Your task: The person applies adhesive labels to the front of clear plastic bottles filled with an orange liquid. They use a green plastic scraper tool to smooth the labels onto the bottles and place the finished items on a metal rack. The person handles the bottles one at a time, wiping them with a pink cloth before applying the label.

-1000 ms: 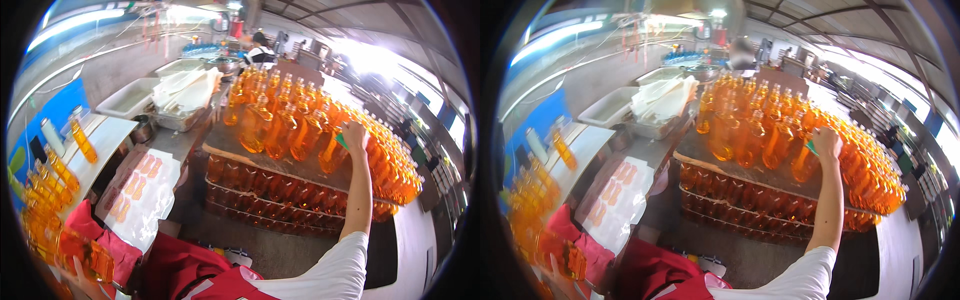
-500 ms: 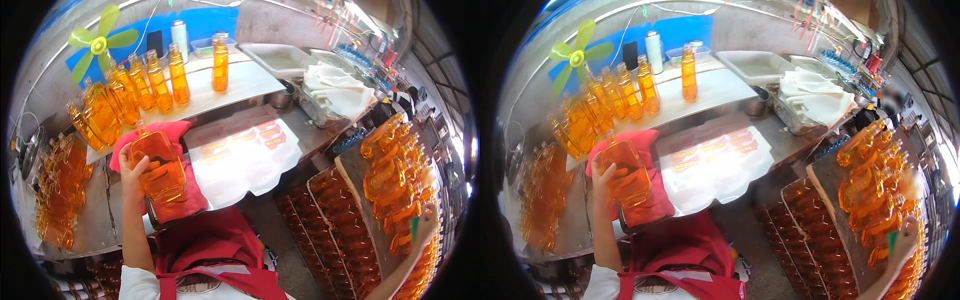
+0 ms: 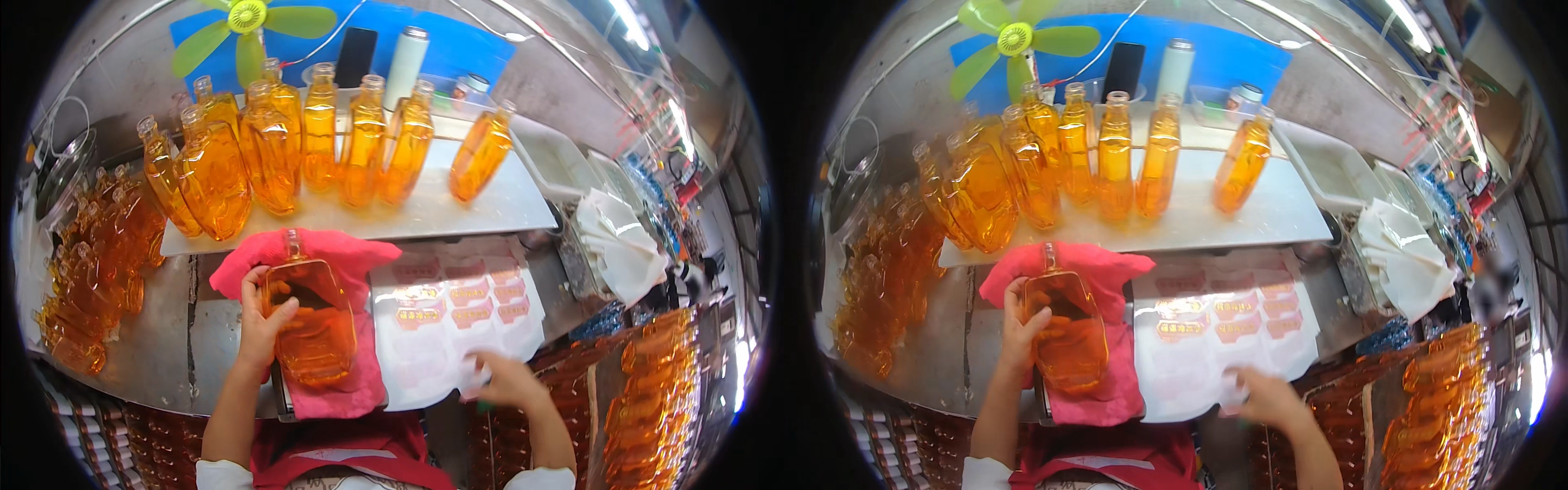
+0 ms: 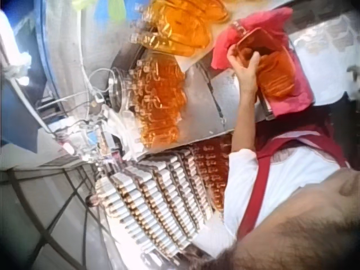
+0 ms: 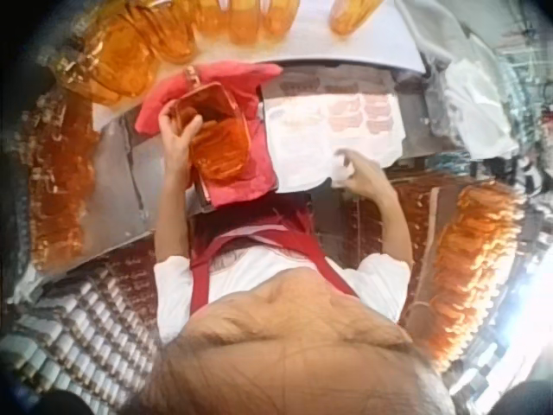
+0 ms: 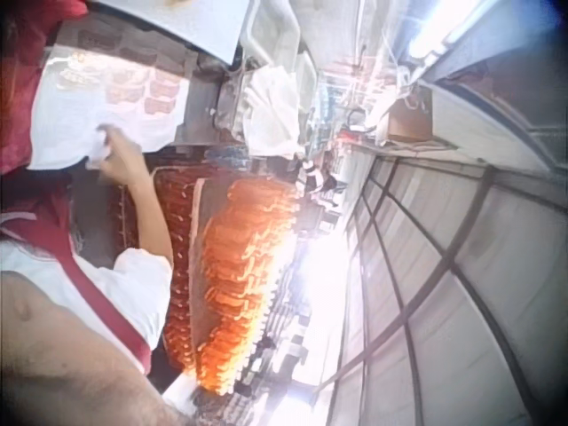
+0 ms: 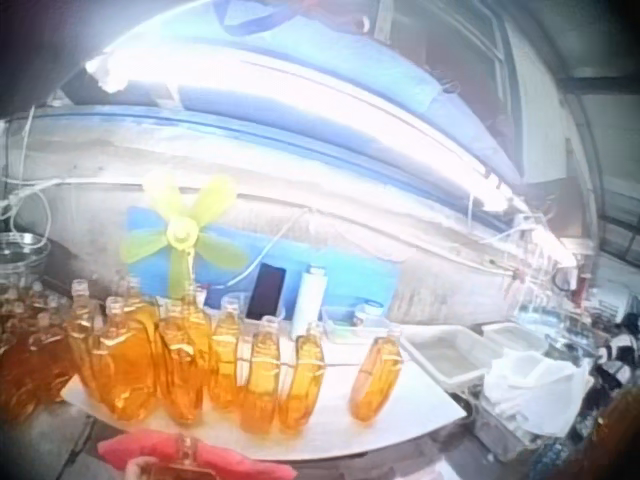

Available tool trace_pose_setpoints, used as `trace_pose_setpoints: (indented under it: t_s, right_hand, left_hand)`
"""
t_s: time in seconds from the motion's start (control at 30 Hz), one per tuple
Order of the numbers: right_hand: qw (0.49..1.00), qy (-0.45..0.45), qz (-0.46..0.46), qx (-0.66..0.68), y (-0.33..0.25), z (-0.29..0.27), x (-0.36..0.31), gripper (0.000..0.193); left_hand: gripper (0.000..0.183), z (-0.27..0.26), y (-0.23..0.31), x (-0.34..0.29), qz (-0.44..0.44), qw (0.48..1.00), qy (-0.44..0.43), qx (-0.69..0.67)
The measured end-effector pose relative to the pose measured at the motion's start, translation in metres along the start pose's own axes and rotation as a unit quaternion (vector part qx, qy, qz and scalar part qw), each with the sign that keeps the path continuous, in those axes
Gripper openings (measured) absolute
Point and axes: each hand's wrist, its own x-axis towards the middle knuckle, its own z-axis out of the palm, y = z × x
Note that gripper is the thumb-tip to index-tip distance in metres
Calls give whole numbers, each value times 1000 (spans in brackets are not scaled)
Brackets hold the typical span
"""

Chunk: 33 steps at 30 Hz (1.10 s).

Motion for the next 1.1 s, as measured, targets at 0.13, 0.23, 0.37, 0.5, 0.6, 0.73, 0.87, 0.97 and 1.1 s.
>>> trace_pose_setpoints:
  t_s: [0.13,0.23,0.37,0.5,0.6,0.73,0.87,0.97,1.1]
  right_hand:
    - [959,77,-134,-238,17,48,-21,37]
    - [957,100,-164,-219,32,42,-8,28]
    - [966,58,-160,-196,-10,43,-10,20]
    - [942,170,-199,-210,21,56,0,14]
    - [925,209,-192,-254,18,56,10,16]
    - [930,210,-182,-242,19,38,21,17]
    - [971,84,-179,-133,26,32,13,17]
    - [989,139,-55,19,32,14,7,17]
    - [909,366,200,-8,126,-10,19,46]
  left_hand:
    - [64,6,2,2,11,999,0,35]
    - [65,1,5,0,-17,1000,7,17]
    - [67,2,0,2,-3,1000,1,31]
    - [71,2,-2,0,-24,1000,8,10]
    - [71,4,1,1,-7,1000,20,17]
    - [69,7,4,0,2,999,20,36]
    - [69,0,-6,0,65,987,32,144]
    - [73,8,3,-19,286,844,127,435]
    - [26,54,11,-61,419,754,-145,485]
